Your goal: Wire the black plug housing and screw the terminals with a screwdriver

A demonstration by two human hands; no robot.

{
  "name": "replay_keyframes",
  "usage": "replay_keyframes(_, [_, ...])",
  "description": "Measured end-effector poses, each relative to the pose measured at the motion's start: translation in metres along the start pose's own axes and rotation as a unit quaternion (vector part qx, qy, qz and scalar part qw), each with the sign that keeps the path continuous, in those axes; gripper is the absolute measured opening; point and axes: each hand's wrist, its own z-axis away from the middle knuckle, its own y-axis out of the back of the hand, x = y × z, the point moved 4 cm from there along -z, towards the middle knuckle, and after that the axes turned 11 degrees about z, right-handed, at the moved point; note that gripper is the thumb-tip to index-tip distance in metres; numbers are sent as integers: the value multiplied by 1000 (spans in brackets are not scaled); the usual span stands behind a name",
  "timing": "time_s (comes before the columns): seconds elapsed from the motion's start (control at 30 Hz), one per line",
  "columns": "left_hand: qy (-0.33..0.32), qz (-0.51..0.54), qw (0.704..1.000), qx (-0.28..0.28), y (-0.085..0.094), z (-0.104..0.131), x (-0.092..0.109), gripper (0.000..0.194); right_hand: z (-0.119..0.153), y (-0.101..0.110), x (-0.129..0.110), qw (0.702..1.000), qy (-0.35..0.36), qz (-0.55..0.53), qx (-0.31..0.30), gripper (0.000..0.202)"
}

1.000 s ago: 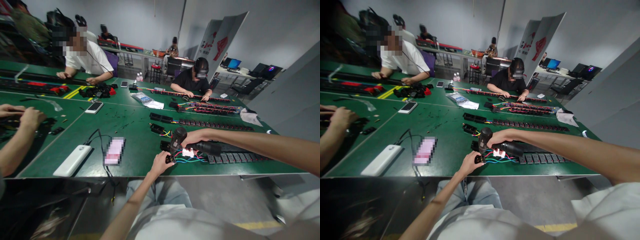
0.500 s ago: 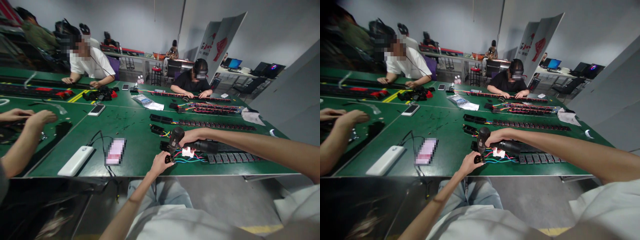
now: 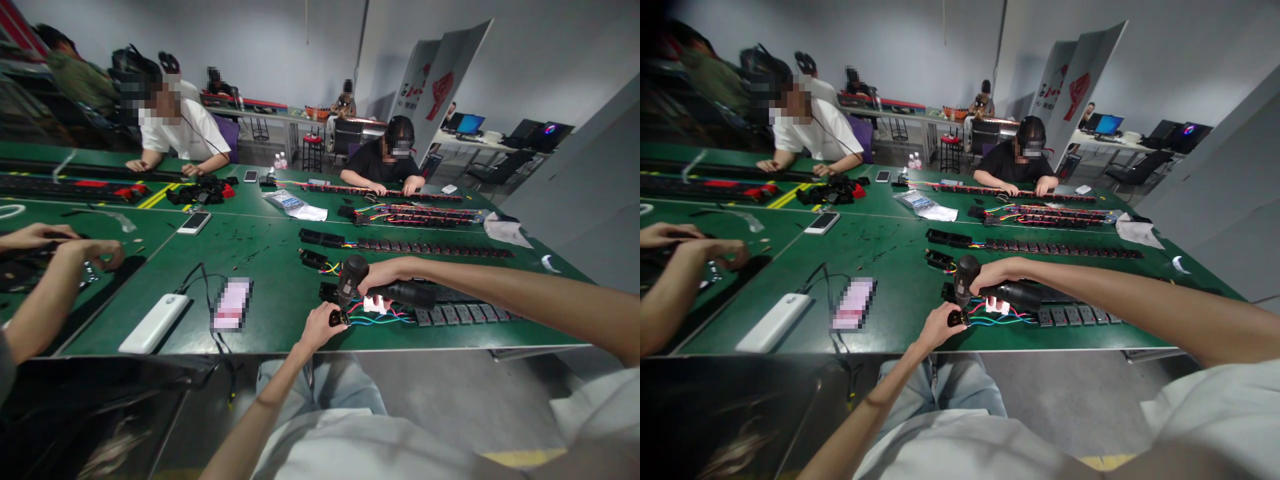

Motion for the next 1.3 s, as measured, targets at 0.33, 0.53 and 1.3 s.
replay_keyframes(0.33, [19,-10,1000,9,-6,-1,-1,45,-5,0,2,999,29,15,6,17])
replay_keyframes(0.53, [4,30,999,19,-8,-1,-3,45,-2,0,6,999,35,2,24,18])
replay_keyframes(1.3, [47,25,996,65,9,2,17,62,58,-55,48,961,124,-140,203,26])
